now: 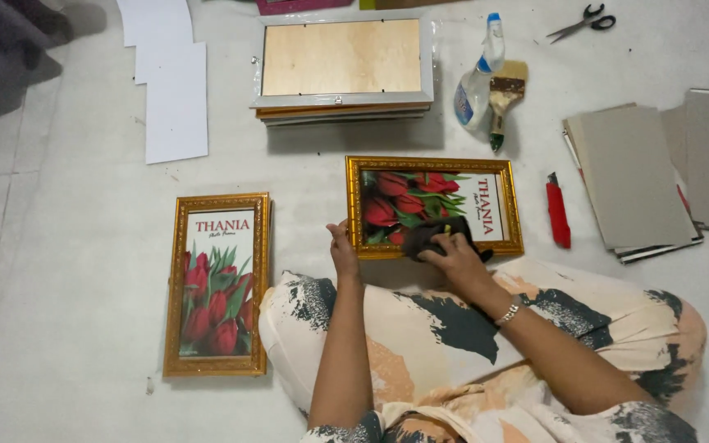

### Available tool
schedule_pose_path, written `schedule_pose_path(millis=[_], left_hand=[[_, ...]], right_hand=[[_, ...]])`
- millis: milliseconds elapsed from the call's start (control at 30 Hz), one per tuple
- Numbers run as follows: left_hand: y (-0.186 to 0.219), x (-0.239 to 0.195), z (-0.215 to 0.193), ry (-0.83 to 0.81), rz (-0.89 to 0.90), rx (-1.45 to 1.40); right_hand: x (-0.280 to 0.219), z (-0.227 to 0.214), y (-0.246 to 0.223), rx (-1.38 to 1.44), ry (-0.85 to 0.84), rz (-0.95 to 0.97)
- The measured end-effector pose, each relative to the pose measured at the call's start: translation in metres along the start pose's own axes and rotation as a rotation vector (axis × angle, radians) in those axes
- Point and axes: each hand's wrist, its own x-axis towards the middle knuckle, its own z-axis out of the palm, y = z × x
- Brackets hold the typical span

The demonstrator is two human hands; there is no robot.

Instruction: Cleaning and preparing picture frames using a brush and a cloth

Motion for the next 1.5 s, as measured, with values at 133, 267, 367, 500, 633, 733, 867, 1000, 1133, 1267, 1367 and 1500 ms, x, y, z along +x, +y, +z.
schedule_pose_path(millis=[133,267,367,500,633,733,867,1000,1133,1267,1367,1500], left_hand=[[0.016,-0.01,0.003,-0.046,0.022,0.005],[0.027,-0.016,0.005,-0.099,0.029,-0.041],[0.024,-0.013,0.006,-0.085,0.015,-0.042],[0.01,0.0,0.001,-0.019,-0.017,-0.023],[0.031,-0.02,0.007,-0.006,-0.011,0.045],[0.041,-0.027,0.009,0.01,-0.001,0.15],[0.022,-0.013,0.008,0.003,0.016,0.208],[-0.006,0.008,0.0,0.035,0.024,0.282],[-0.009,0.006,-0.001,0.051,0.014,0.335],[-0.011,0.011,-0.003,0.056,0.007,0.317],[-0.034,0.03,-0.004,0.052,0.018,0.296],[-0.04,0.032,-0.007,0.032,0.052,0.268]], right_hand=[[-0.015,0.003,0.011,-0.015,0.006,0.067],[0.015,0.037,-0.02,-0.021,0.139,-0.008],[0.052,0.033,-0.065,0.031,0.215,-0.09],[0.064,0.032,-0.073,0.056,0.224,-0.205],[0.023,0.006,-0.014,-0.009,0.071,-0.164],[-0.019,-0.008,0.05,-0.041,-0.169,0.01],[-0.068,-0.012,0.13,-0.076,-0.334,0.359],[-0.068,0.005,0.154,0.203,-0.084,0.722],[-0.057,0.011,0.131,0.297,0.051,0.992],[-0.028,0.035,0.149,0.151,0.15,0.952],[0.008,0.043,0.178,0.037,0.188,0.862],[0.059,0.036,0.201,-0.065,0.145,0.8]])
